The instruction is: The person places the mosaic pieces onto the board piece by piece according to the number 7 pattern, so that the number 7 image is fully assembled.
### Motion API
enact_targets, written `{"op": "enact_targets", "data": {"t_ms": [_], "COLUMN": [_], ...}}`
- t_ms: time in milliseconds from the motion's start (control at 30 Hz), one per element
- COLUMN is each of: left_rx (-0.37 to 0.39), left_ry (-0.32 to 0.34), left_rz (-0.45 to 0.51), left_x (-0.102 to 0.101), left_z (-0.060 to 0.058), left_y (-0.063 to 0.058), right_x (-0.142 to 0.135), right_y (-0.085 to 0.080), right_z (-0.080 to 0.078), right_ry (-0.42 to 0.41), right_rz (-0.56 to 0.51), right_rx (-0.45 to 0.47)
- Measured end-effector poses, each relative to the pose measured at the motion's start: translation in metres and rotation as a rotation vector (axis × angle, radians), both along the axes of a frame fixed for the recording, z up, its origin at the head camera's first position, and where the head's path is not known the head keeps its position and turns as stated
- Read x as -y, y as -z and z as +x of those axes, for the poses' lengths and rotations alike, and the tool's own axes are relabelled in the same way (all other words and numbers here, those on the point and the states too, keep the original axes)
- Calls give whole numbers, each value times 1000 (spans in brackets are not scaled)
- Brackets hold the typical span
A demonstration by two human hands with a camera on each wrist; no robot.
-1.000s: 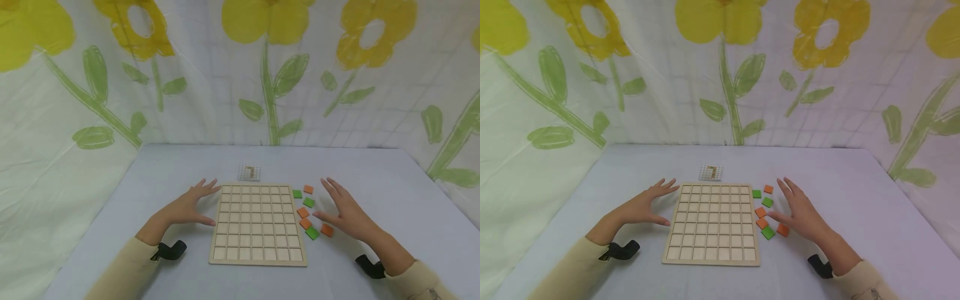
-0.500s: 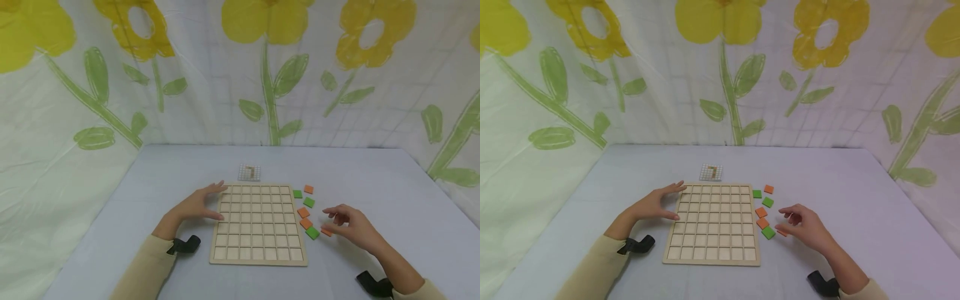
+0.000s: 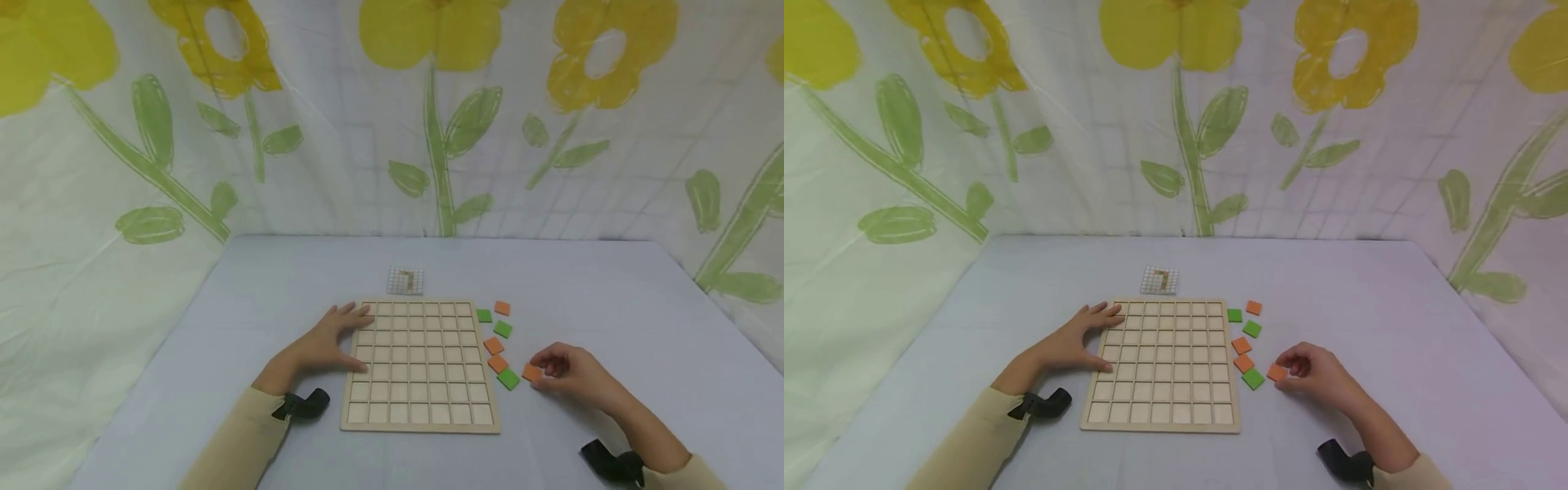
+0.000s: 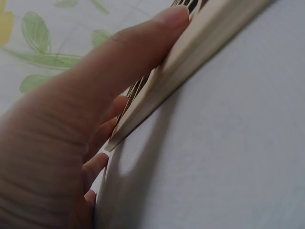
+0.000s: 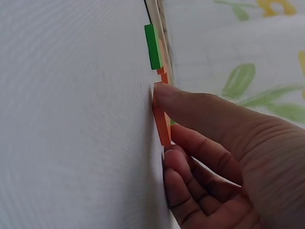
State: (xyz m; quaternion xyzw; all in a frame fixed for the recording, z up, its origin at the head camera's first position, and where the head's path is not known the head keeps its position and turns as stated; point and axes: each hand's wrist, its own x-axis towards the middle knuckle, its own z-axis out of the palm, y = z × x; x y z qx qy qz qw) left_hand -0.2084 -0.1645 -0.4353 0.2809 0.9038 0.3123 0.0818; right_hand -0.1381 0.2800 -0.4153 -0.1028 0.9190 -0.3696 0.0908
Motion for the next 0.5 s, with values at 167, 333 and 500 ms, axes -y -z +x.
{"op": "enact_targets", "data": {"t_ms": [167,333,500], "left_rx": [-12,29,67], "left_ry": [17,-3,-39], "left_rz": [-21,-10,-1], "left_x": [1,0,0], "left_z": [1,2,4], "left_y": [-2,-4,-4], "right_x": [0,0,-2], "right_y": [1,-1,-2], "right_z": [0,1,-1], "right_ry": [1,-3,-38], "right_rz": [29,72,74], "right_rx": [-12,-26,-31]}}
